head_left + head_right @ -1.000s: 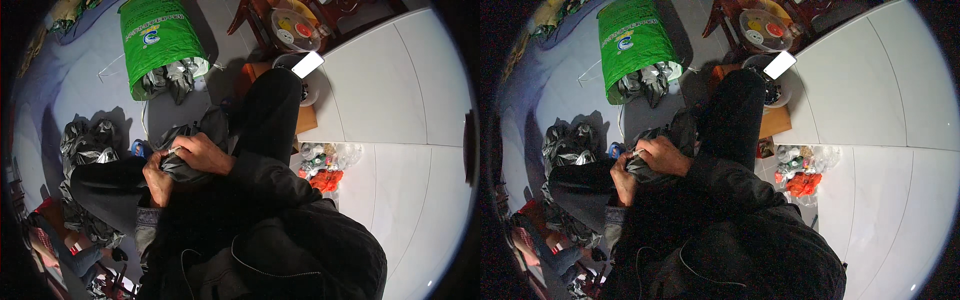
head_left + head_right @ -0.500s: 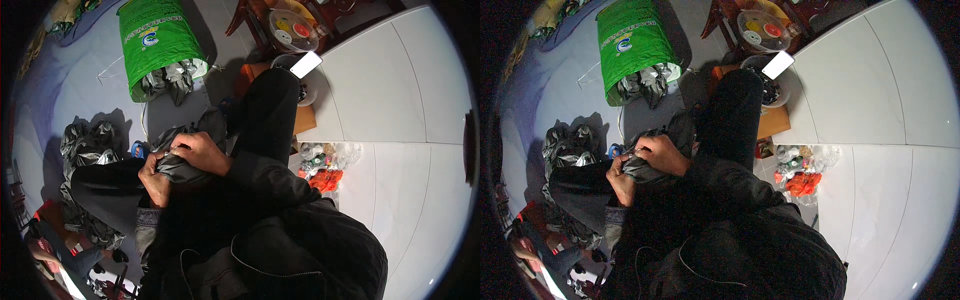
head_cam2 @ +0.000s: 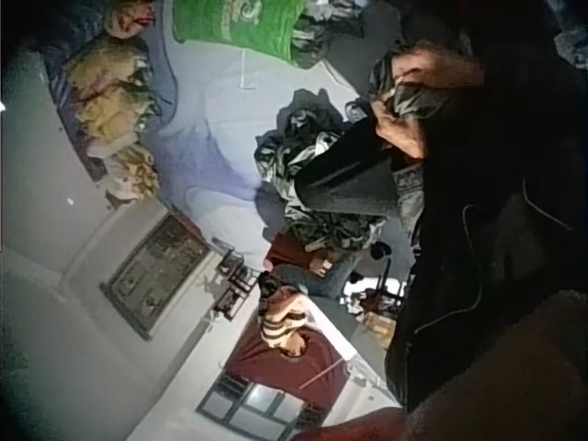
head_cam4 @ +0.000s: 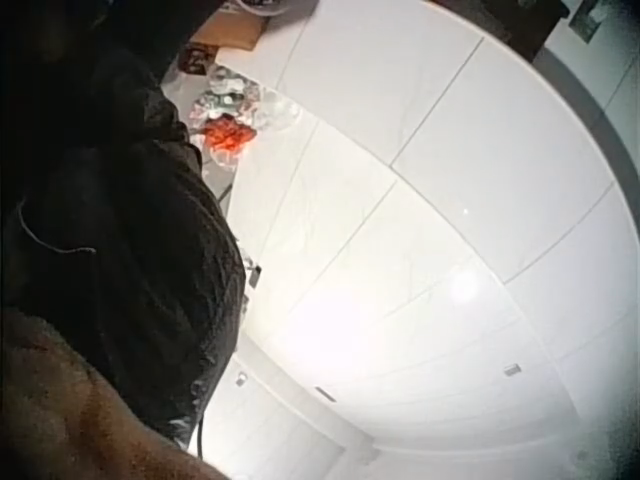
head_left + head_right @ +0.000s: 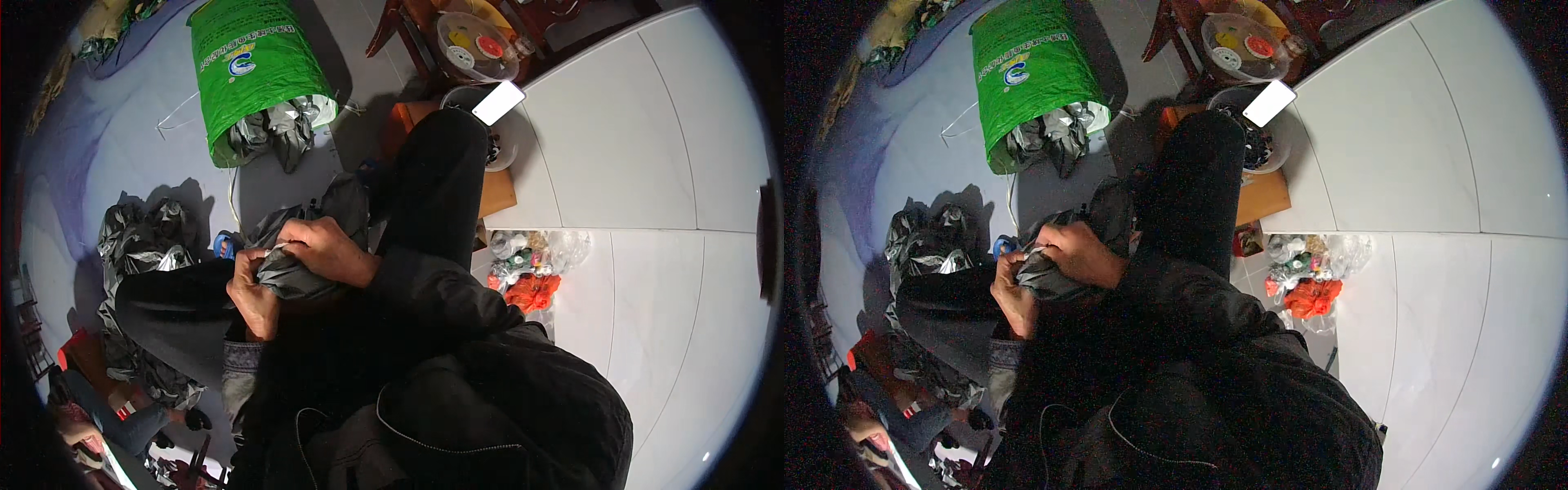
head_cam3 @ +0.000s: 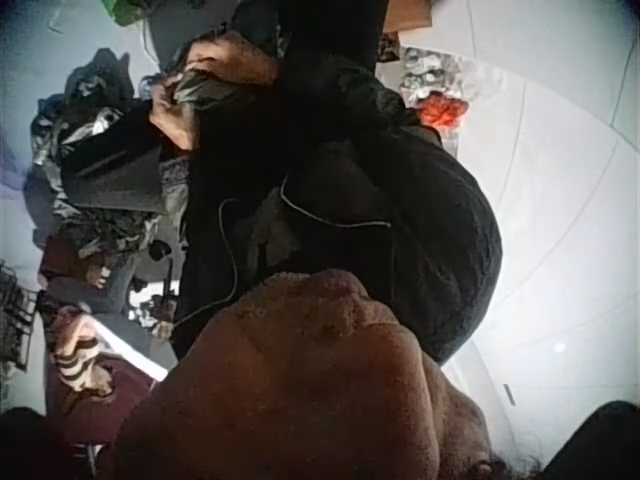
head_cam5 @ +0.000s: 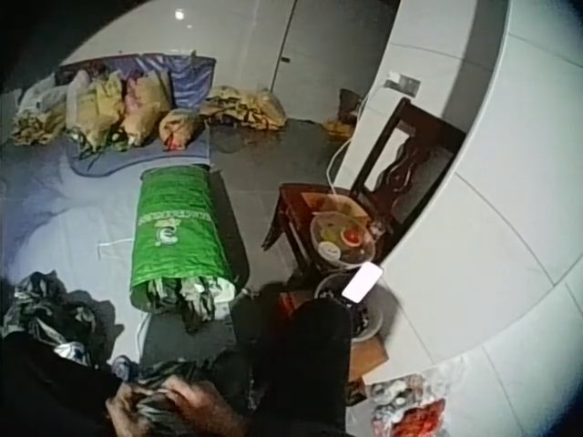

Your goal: Packing various components and items into bags while sitting on the floor.

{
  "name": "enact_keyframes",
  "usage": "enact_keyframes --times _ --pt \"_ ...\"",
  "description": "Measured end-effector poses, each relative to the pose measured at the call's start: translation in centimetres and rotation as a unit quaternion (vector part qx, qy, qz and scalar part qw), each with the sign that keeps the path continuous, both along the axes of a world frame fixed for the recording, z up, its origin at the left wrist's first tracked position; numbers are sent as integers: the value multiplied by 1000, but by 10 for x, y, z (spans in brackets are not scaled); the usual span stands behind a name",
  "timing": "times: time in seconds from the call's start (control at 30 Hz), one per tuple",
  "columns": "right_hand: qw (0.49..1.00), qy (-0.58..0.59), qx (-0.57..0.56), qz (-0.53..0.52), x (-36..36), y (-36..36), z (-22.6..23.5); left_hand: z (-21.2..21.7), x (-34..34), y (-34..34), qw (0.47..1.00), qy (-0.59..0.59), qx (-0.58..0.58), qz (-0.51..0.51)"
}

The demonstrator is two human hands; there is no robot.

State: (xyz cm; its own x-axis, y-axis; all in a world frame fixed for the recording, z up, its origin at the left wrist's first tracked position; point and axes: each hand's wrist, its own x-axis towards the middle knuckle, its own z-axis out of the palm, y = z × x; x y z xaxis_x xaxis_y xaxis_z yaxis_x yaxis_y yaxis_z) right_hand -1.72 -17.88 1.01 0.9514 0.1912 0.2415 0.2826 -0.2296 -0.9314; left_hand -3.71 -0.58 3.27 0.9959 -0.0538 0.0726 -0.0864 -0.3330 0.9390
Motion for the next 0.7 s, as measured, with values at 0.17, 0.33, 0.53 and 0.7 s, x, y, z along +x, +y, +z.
enact_keyframes --times 0.17,0.33,0.53,0.7 --pt "999 -36 -33 -14 -2 3 -8 -5 3 0 999 -37 27 -7" --pt "998 -48 -24 -30 -3 5 -10 -8 4 2 992 -84 88 -35" --pt "998 -37 -48 -12 -4 3 -10 -14 2 6 993 -71 72 -62" --pt "998 -43 -16 -31 -4 5 -17 -9 3 4 992 -32 104 -71"
